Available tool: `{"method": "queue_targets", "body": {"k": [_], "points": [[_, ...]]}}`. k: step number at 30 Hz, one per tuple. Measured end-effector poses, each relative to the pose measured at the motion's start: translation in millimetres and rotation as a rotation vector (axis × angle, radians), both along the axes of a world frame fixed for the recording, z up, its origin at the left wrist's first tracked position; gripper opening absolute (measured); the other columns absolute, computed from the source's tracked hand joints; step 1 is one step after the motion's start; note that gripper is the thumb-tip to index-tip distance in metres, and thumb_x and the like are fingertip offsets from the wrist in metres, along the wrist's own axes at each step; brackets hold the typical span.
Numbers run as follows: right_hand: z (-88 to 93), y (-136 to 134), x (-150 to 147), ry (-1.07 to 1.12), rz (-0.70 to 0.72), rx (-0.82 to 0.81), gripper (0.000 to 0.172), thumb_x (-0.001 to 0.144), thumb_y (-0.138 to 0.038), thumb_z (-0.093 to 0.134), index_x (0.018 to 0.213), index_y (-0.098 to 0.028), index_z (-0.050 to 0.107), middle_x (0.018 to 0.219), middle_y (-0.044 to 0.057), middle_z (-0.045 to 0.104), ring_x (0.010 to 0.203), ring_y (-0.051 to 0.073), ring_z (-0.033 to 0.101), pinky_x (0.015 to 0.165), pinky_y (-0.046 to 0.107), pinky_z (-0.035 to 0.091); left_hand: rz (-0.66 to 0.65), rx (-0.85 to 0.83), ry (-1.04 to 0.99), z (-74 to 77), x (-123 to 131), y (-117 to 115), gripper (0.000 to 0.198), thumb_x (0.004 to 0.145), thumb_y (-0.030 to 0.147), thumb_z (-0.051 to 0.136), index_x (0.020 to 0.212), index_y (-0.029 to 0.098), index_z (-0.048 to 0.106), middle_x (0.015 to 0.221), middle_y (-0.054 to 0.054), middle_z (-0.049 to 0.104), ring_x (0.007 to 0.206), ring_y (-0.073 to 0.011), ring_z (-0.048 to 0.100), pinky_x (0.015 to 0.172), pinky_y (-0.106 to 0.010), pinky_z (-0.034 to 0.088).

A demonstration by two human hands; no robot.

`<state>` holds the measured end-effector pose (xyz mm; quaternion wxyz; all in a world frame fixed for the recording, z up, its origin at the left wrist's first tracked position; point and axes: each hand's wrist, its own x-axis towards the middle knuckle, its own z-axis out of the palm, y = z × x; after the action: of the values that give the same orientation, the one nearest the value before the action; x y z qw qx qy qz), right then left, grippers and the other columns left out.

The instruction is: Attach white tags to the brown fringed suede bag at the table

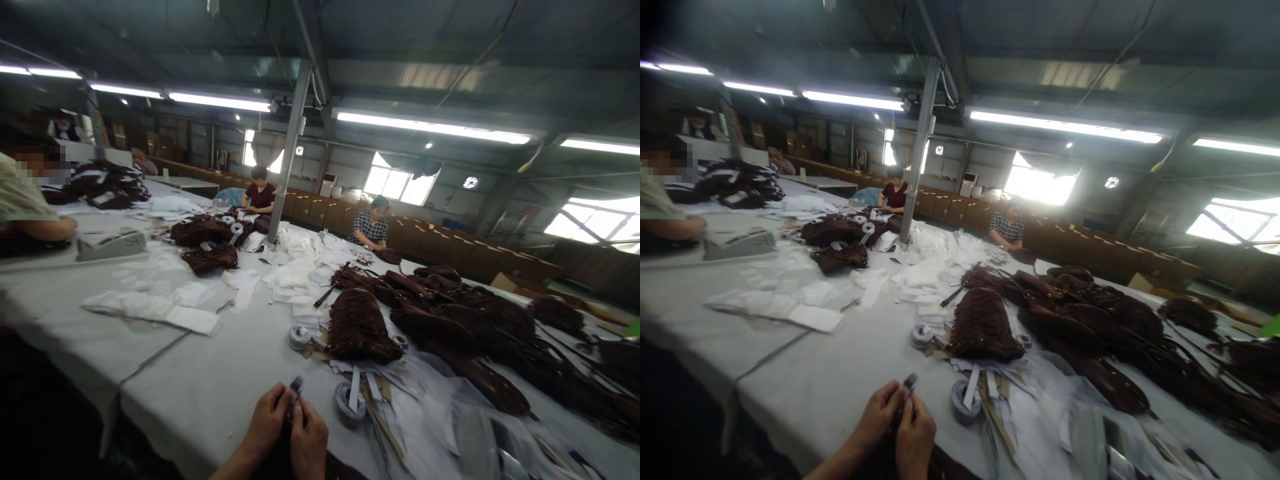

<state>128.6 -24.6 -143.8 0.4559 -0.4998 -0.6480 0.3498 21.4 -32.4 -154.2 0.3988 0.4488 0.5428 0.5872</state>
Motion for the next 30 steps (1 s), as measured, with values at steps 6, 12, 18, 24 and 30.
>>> {"method": "queue_targets", "body": {"k": [6, 12, 18, 24, 30], "points": [[-6.0, -5, -7, -0.134, -0.071, 0.042, 0.037, 0.088, -0.037, 0.041, 0.095, -0.016, 0.071, 0.089, 0.015, 0.072, 0.081, 0.027, 0.067, 0.075, 0.034, 0.048, -0.031, -0.018, -0.03, -8.9, -2, 2, 0.041, 0.076, 0.059, 0.051, 0.066, 0.019, 0.051, 0.061, 0.002, 0.052, 0.061, -0.0151, 0.048, 0.061, -0.025, 0.043], [-10.2, -13, -14, -0.271, -0.096, 0.152, 0.039, 0.088, -0.025, 0.035, 0.106, -0.011, 0.066, 0.095, 0.019, 0.069, 0.087, 0.028, 0.066, 0.077, 0.036, 0.049, -0.004, -0.02, -0.024, -4.3, -6, 4, 0.044, 0.072, 0.062, 0.053, 0.063, 0.019, 0.052, 0.061, 0.0, 0.054, 0.061, -0.0162, 0.05, 0.063, -0.027, 0.045], [15.3, -37, -11, -0.321, -0.026, 0.214, 0.036, 0.086, -0.016, 0.035, 0.102, -0.015, 0.067, 0.083, 0.01, 0.069, 0.076, 0.023, 0.066, 0.071, 0.031, 0.05, -0.046, -0.042, -0.068, 4.9, -8, -15, 0.044, 0.069, 0.062, 0.058, 0.072, 0.018, 0.06, 0.068, -0.001, 0.062, 0.07, -0.0196, 0.055, 0.071, -0.028, 0.046], [75.3, -38, 123, -0.216, -0.368, 0.157, 0.034, 0.083, -0.036, 0.051, 0.105, -0.017, 0.067, 0.082, 0.005, 0.071, 0.073, 0.019, 0.063, 0.071, 0.026, 0.048, -0.062, -0.184, -0.123, -9.7, -13, -17, 0.049, 0.064, 0.064, 0.063, 0.079, 0.017, 0.061, 0.067, 0.001, 0.062, 0.068, -0.021, 0.059, 0.058, -0.025, 0.046], [121.6, -34, 314, -0.136, -0.922, -0.03, 0.036, 0.062, -0.047, 0.06, 0.06, -0.013, 0.07, 0.059, 0.011, 0.067, 0.064, 0.025, 0.058, 0.059, 0.032, 0.043, -0.066, -0.215, -0.185, -14.0, -15, -16, 0.048, 0.057, 0.063, 0.069, 0.074, 0.019, 0.062, 0.072, 0.0, 0.067, 0.07, -0.0229, 0.062, 0.056, -0.025, 0.049]]}}
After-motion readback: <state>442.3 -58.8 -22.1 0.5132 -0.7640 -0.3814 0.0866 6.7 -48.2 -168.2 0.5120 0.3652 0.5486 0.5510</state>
